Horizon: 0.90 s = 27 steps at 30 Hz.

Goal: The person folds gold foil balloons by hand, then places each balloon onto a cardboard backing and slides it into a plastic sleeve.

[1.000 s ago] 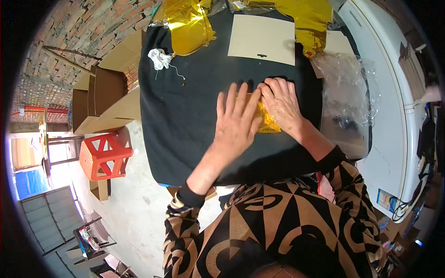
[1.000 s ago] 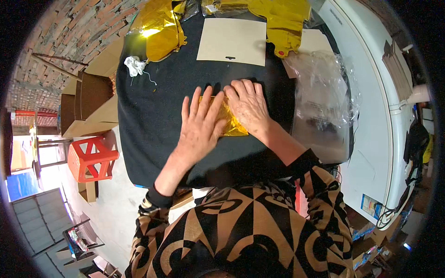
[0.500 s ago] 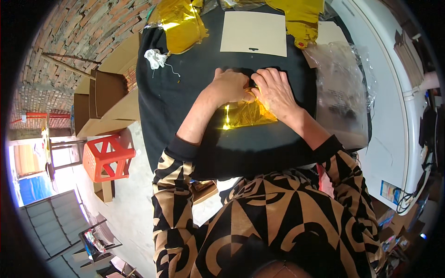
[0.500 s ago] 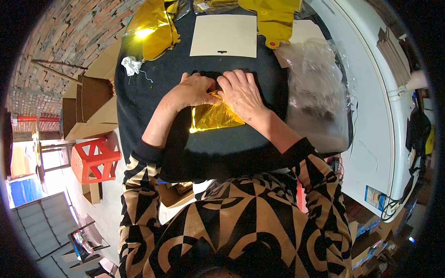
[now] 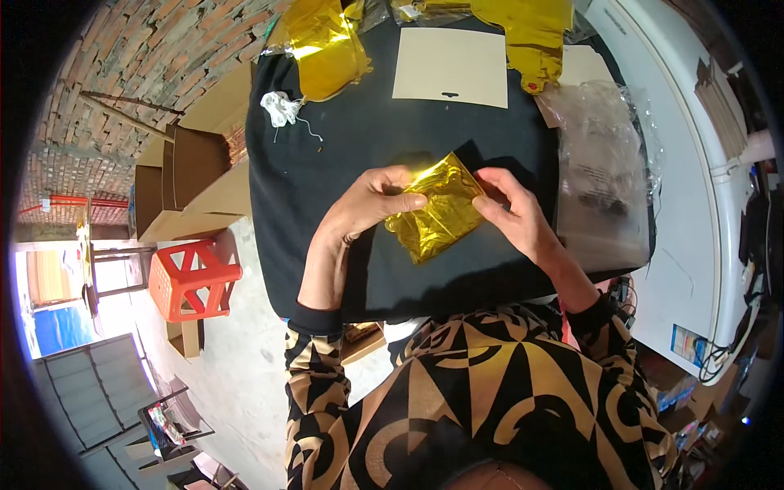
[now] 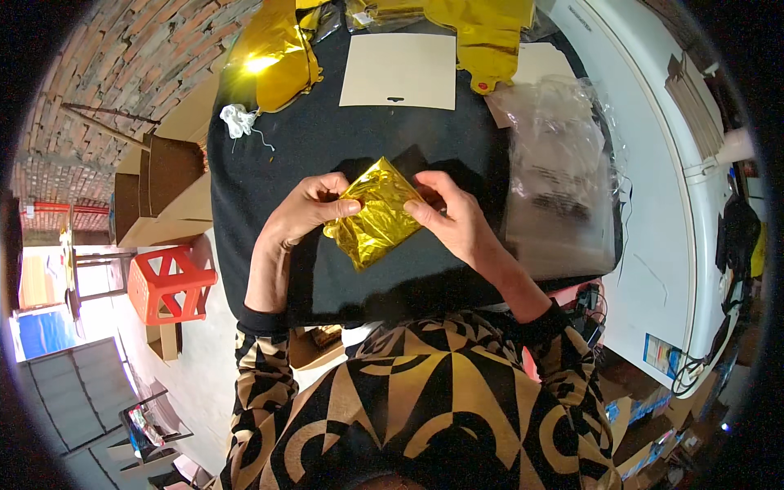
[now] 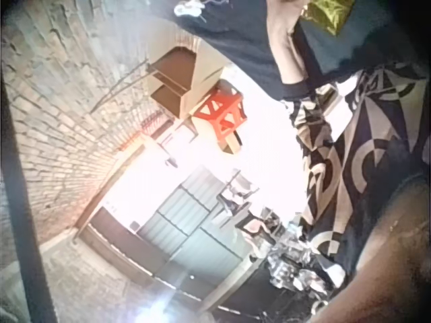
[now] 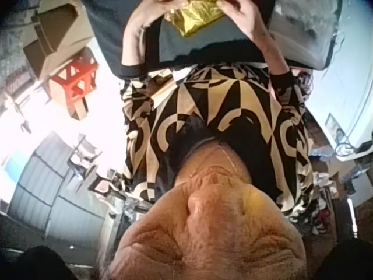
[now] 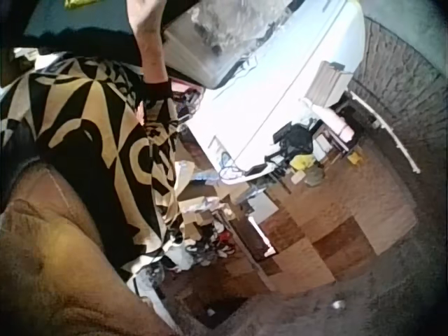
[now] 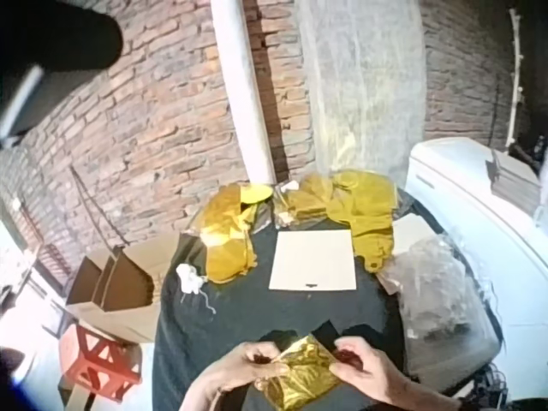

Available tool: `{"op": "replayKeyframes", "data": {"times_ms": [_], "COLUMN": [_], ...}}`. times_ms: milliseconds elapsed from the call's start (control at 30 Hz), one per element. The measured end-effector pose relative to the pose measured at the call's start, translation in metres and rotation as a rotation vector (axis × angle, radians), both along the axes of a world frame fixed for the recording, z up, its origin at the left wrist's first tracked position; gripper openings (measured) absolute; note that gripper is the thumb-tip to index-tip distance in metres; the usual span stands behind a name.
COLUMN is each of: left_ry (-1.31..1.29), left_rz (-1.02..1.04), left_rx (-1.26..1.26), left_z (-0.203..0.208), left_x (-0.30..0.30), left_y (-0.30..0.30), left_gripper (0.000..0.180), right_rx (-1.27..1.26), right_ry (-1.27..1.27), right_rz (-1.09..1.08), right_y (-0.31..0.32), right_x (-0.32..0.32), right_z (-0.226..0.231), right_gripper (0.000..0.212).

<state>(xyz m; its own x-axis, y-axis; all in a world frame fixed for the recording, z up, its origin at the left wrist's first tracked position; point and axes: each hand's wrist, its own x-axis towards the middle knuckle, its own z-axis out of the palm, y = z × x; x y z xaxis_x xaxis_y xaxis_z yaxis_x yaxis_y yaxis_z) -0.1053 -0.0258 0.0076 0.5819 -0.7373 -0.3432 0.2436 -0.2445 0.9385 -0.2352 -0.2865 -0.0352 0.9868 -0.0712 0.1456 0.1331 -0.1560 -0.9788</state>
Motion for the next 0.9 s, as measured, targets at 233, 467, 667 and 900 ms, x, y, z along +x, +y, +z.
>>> {"op": "replayKeyframes", "data": {"times_ms": [233, 467, 667, 900], "left_ry": [0.102, 0.124, 0.223, 0.304], "left_rz": [0.018, -0.064, 0.152, 0.216], "left_rx": [-0.093, -0.036, -0.084, -0.116], "left_z": [-0.001, -0.013, -0.017, -0.017], "left_x": [-0.017, -0.010, -0.018, -0.017], "left_y": [-0.003, -0.002, -0.001, -0.007], "left_gripper": [0.010, 0.035, 0.031, 0.032], "right_rx": [0.047, 0.111, 0.115, -0.093], "right_ry": [0.207, 0.336, 0.389, 0.395], "right_rz": [0.114, 0.157, 0.155, 0.192], "right_y": [0.005, 0.002, 0.005, -0.003], "right_x": [0.006, 0.031, 0.050, 0.082], "right_z": [0.011, 0.023, 0.030, 0.019], "right_gripper": [0.024, 0.033, 0.029, 0.033]}}
